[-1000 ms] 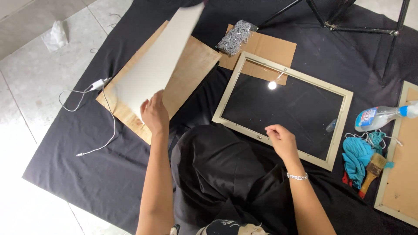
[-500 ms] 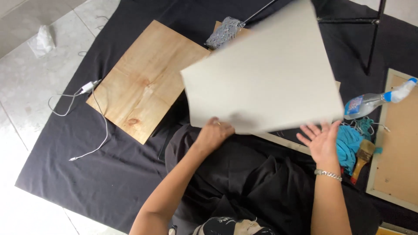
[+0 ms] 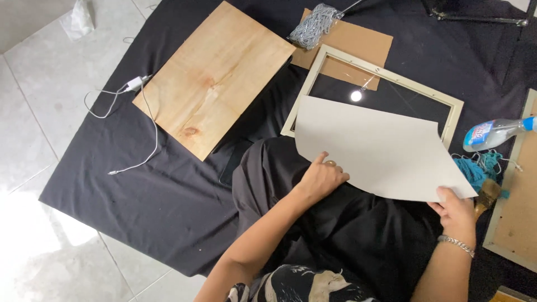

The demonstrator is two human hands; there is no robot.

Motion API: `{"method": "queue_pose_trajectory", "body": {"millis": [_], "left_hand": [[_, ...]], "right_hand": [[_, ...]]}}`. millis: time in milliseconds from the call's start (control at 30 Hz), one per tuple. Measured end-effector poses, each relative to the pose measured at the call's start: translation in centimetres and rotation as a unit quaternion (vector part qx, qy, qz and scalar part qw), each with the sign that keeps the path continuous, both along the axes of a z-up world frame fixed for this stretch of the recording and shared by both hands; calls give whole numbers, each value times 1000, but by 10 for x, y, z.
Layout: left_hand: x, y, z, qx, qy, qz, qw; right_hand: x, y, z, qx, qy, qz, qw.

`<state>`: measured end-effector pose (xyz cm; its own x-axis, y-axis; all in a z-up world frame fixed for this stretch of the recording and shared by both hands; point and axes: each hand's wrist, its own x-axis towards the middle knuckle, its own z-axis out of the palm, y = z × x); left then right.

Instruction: Cleaning a glass pane and assembling artwork into a picture frame on a floor-based workspace.

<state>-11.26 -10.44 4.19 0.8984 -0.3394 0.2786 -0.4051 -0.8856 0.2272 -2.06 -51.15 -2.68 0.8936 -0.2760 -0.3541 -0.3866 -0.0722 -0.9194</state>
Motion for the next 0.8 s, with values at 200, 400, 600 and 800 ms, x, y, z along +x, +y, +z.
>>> {"method": "queue_pose_trajectory", "body": {"millis": [200, 400, 600, 800], "left_hand": [[-25, -28, 51, -103, -64, 10, 993], [-60, -52, 110, -175, -111, 8, 978], [-103, -85, 122, -196, -108, -102, 969], [-107, -83, 125, -190, -100, -98, 972]], "right_hand": [[-14, -27, 19, -75, -141, -111, 981], [-23, -7, 30, 148, -136, -306, 931], [-23, 38, 71, 281, -120, -272, 912], [-2, 60, 44, 315, -147, -234, 908]]}}
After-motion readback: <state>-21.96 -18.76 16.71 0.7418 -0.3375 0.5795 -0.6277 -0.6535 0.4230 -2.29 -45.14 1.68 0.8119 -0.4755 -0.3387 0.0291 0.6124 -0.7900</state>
